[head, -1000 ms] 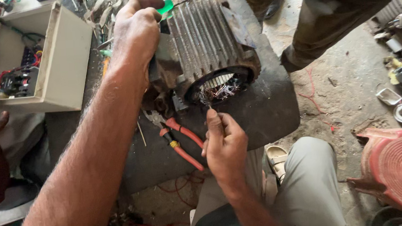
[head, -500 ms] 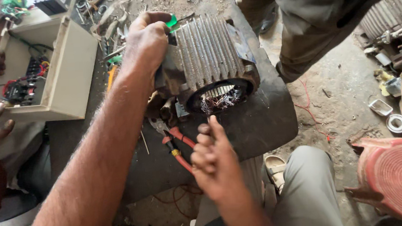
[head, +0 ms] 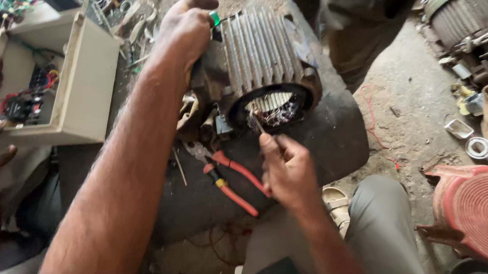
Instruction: The person uses pliers and a screwdriver to pull and cut wires from the stator of an electric motor. They repeatedly reach into the motor housing to extract wire bundles, occasionally repositioning the motor on the workbench.
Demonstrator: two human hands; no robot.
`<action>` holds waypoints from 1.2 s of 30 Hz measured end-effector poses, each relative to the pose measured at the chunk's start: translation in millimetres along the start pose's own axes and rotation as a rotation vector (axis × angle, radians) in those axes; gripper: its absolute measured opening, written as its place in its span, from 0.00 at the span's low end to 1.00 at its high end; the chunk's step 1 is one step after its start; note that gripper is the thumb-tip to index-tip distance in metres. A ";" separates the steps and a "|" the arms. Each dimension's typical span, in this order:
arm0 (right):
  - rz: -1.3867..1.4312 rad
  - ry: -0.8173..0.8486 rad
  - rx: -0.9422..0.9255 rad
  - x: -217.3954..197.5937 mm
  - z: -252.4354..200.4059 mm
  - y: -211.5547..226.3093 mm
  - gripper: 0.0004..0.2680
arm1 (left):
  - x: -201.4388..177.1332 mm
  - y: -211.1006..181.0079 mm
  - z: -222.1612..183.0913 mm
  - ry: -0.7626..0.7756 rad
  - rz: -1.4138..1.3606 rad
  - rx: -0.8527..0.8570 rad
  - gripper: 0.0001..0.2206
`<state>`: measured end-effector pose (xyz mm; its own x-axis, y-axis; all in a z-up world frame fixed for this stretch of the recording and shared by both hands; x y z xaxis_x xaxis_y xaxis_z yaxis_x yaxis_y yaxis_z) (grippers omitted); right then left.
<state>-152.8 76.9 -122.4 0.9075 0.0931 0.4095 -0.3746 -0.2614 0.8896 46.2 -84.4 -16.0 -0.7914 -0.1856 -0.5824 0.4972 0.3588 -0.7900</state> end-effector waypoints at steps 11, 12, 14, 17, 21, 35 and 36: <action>0.045 -0.056 0.204 20.3 2.6 2.5 0.14 | -2.1 5.8 56.2 0.036 0.138 0.095 0.14; -0.151 -0.010 0.148 11.4 7.6 16.4 0.15 | -1.0 5.1 59.9 0.041 0.112 0.103 0.13; -0.417 0.056 0.062 0.7 15.5 30.3 0.16 | -1.0 9.9 65.0 0.040 0.084 0.062 0.13; -0.387 0.065 0.050 -8.5 22.3 23.9 0.16 | -0.4 19.5 69.8 0.047 0.085 -0.002 0.13; 0.194 -0.080 0.204 7.4 18.6 -11.1 0.14 | -4.4 10.2 79.1 0.080 0.203 0.053 0.13; 0.174 0.066 0.325 16.9 25.9 7.0 0.13 | -7.0 1.3 51.0 0.101 0.189 -0.093 0.16; 0.221 0.060 0.391 14.3 25.0 5.8 0.13 | -6.5 -0.6 44.4 0.101 0.172 -0.075 0.16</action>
<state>-137.3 52.6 -116.5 0.7970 0.0472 0.6021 -0.4476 -0.6232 0.6413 66.8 -124.1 -20.3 -0.7308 -0.0246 -0.6822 0.6030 0.4453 -0.6619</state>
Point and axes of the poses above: each hand's wrist, its own z-axis towards the middle knuckle, its own x-axis out of the palm, y = z × x, the point moved 5 cm from there along z, towards the middle knuckle, and after that the axes turned 8 degrees about z, right-handed, at the moved point
